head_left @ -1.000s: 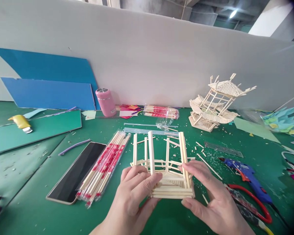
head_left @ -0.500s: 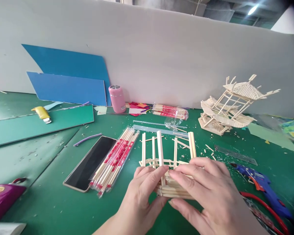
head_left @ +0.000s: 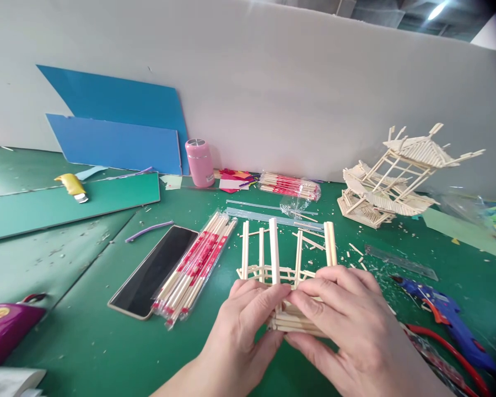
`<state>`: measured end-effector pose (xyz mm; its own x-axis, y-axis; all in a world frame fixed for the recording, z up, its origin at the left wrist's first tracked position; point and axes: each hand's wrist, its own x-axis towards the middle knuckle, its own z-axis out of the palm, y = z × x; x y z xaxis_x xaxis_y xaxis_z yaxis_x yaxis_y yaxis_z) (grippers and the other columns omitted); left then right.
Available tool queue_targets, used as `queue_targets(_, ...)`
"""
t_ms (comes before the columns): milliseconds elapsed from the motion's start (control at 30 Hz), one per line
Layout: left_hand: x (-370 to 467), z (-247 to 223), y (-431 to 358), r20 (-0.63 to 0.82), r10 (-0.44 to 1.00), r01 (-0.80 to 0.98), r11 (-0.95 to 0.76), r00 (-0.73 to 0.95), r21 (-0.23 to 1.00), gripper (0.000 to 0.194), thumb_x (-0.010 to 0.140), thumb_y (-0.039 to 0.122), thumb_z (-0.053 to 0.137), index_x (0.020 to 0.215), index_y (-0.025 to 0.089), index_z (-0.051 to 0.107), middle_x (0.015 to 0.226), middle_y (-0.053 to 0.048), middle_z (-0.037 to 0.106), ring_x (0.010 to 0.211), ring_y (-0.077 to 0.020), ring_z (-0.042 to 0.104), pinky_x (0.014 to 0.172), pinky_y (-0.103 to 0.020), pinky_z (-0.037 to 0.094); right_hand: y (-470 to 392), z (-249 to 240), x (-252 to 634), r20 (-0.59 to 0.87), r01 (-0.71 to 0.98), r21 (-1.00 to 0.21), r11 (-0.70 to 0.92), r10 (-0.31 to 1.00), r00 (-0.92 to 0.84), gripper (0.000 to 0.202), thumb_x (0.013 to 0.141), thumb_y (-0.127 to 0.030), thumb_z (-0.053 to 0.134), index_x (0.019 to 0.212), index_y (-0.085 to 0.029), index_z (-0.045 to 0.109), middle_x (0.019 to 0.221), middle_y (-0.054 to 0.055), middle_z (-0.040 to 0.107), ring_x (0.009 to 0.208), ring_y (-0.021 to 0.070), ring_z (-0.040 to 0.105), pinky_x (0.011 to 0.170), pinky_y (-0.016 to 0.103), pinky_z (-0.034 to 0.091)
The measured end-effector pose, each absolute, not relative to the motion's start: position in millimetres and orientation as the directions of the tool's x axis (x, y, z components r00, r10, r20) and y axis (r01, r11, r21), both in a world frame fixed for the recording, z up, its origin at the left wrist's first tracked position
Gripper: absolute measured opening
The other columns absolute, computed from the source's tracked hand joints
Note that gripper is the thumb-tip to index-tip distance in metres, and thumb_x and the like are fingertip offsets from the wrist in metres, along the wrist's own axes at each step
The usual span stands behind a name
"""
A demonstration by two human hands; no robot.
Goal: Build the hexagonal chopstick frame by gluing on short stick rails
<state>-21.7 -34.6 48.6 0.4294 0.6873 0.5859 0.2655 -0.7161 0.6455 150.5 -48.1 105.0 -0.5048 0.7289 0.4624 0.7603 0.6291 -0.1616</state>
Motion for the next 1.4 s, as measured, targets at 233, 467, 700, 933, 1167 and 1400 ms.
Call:
queue_targets(233,-22,50,-33,0.590,0.682,0.272,-0.722,0.432,0.636,0.048,0.074,0.002,0.051,0.117,0.021,0.043,0.089,-0.007,0.067,0.075,-0.0195,0.060,0.067,-0.035,0.048,-47,105,150,0.503,0.751,-0.180,0.635,0.716,-0.484,0.010,0.076,-0.027,0.063,0.083,-0.019,0.065,0.077,0.000,0.068,0.072,0.0162,0.054,0.066,0.032,0.034)
queue_targets(467,-22,49,-33,0.571,0.695,0.292,-0.710,0.437,0.641,0.047,0.075,0.003,0.050,0.117,0.022,0.044,0.090,-0.007,0.067,0.076,-0.0197,0.061,0.067,-0.035,0.048,-48,105,152,0.477,0.757,-0.153,0.635,0.718,-0.506,0.012,0.075,-0.028,0.064,0.083,-0.020,0.065,0.079,-0.001,0.068,0.074,0.0158,0.055,0.066,0.031,0.034)
queue_targets(700,-22,50,-34,0.563,0.702,0.334,-0.708,0.436,0.622,0.045,0.078,0.008,0.051,0.120,0.023,0.042,0.093,-0.007,0.068,0.079,-0.0202,0.062,0.070,-0.036,0.048,-50,104,155,0.506,0.756,-0.199,0.623,0.727,-0.465,0.021,0.072,-0.034,0.067,0.088,-0.020,0.066,0.082,0.000,0.068,0.076,0.0175,0.054,0.069,0.032,0.038)
queue_targets(933,-24,52,-36,0.536,0.713,0.387,-0.698,0.452,0.602,0.048,0.080,0.009,0.050,0.124,0.024,0.037,0.094,-0.005,0.069,0.081,-0.0192,0.063,0.074,-0.035,0.046,-51,105,168,0.529,0.805,-0.179,0.565,0.745,-0.405,0.025,0.073,-0.020,0.063,0.097,-0.027,0.067,0.096,0.005,0.058,0.089,0.0217,0.049,0.074,0.036,0.042)
queue_targets(1167,-22,51,-35,0.529,0.701,0.375,-0.707,0.478,0.599,0.056,0.075,0.005,0.050,0.126,0.024,0.036,0.098,-0.005,0.067,0.084,-0.0202,0.062,0.075,-0.035,0.045,-45,110,154,0.456,0.794,-0.301,0.529,0.811,-0.368,0.013,0.078,-0.017,0.057,0.072,-0.022,0.067,0.087,0.004,0.056,0.078,0.0178,0.046,0.067,0.032,0.039)
queue_targets(1400,-22,49,-34,0.542,0.689,0.338,-0.716,0.481,0.611,0.057,0.074,0.004,0.051,0.125,0.024,0.036,0.097,-0.005,0.067,0.083,-0.0192,0.061,0.078,-0.036,0.043,-45,105,151,0.431,0.774,-0.361,0.520,0.829,-0.356,0.020,0.080,-0.015,0.053,0.061,-0.020,0.058,0.080,0.001,0.053,0.074,0.0158,0.043,0.064,0.031,0.034)
